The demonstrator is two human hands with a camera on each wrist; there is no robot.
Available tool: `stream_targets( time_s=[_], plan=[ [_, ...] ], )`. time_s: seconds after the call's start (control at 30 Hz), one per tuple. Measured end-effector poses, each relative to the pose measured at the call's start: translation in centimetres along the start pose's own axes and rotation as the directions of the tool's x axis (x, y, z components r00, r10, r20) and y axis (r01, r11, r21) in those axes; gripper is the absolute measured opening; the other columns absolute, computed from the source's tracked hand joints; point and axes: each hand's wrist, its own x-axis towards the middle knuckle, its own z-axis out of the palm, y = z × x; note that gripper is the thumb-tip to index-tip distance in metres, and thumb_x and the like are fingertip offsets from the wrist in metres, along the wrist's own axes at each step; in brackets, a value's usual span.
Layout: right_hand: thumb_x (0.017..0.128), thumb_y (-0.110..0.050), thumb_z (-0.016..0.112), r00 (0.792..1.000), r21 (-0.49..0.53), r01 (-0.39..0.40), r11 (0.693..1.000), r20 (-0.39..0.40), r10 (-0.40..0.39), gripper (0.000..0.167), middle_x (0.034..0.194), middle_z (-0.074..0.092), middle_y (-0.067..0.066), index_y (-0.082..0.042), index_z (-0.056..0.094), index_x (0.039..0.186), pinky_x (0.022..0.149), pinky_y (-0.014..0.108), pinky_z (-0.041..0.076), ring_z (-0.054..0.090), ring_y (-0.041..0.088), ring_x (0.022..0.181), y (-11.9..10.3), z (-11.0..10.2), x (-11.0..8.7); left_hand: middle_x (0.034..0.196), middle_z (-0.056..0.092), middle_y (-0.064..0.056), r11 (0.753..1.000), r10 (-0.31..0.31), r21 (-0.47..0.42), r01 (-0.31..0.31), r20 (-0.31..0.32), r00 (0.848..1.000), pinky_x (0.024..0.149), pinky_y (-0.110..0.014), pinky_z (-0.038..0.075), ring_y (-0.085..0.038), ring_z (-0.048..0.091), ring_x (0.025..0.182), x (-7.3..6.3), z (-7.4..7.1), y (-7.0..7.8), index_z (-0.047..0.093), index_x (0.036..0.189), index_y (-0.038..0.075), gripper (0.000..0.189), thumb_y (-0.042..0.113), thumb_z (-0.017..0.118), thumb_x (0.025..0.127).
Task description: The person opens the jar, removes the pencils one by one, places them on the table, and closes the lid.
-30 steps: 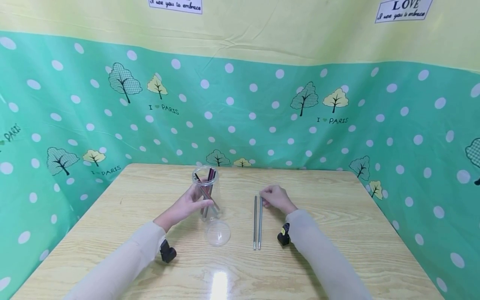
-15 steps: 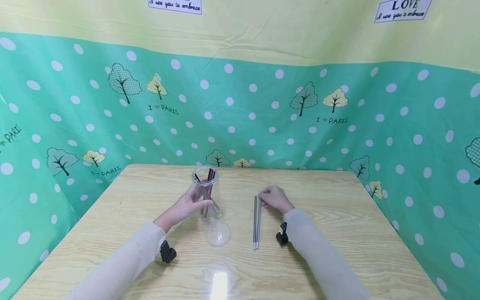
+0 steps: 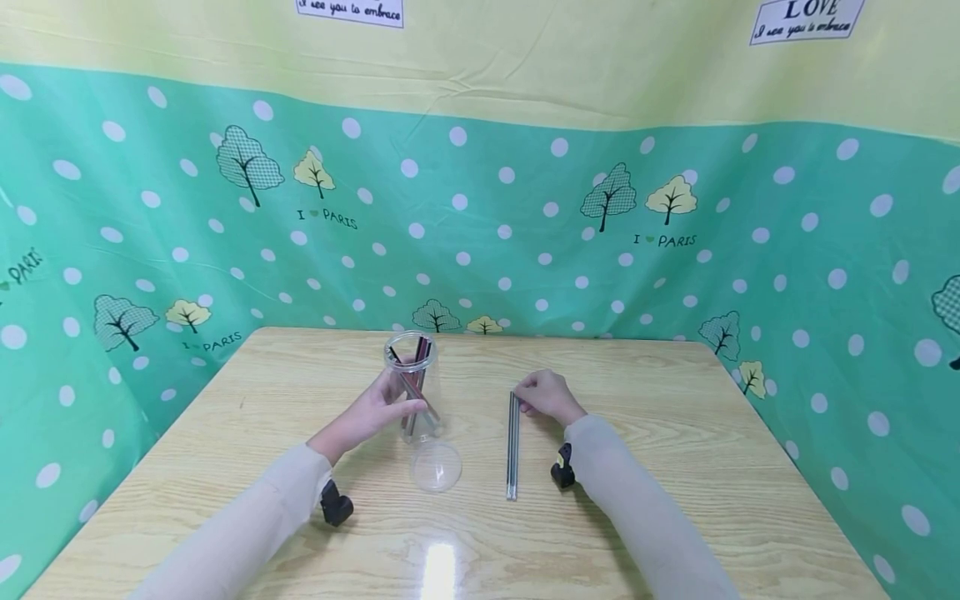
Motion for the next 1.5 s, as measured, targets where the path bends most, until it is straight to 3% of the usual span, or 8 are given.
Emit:
stream_targets(
  time_s=[1.0,1.5],
  plan=[
    [0.100,-0.008,0.061,1.000,-0.011,0.004,1.000,0.023,-0.003,0.019,0.088,0.069,0.012,0.006,0.068,0.110,0.064,0.028,0.060,0.067,0.017,0.071,-0.6,0.0,0.1,0.159,0.036,-0.006,1.000,-0.013,0.005,0.013,0.004,1.000,0.116,-0.061,0.017,-0.031,0.025,0.148,-0.1,0.0,-0.1,0.028,0.155,0.031,0.080,0.029,0.076,0.091],
    [0.098,-0.012,0.062,0.998,-0.020,0.048,0.999,0.032,-0.047,0.019,0.090,0.068,0.016,0.003,0.066,0.109,0.067,0.033,0.060,0.067,0.024,0.076,-1.2,-1.2,-0.4,0.159,0.034,-0.010,1.000,-0.009,0.025,0.009,-0.001,1.000,0.117,-0.061,0.017,-0.032,0.024,0.148,-0.1,-0.1,-0.1,0.029,0.154,0.033,0.079,0.029,0.077,0.091]
  ],
)
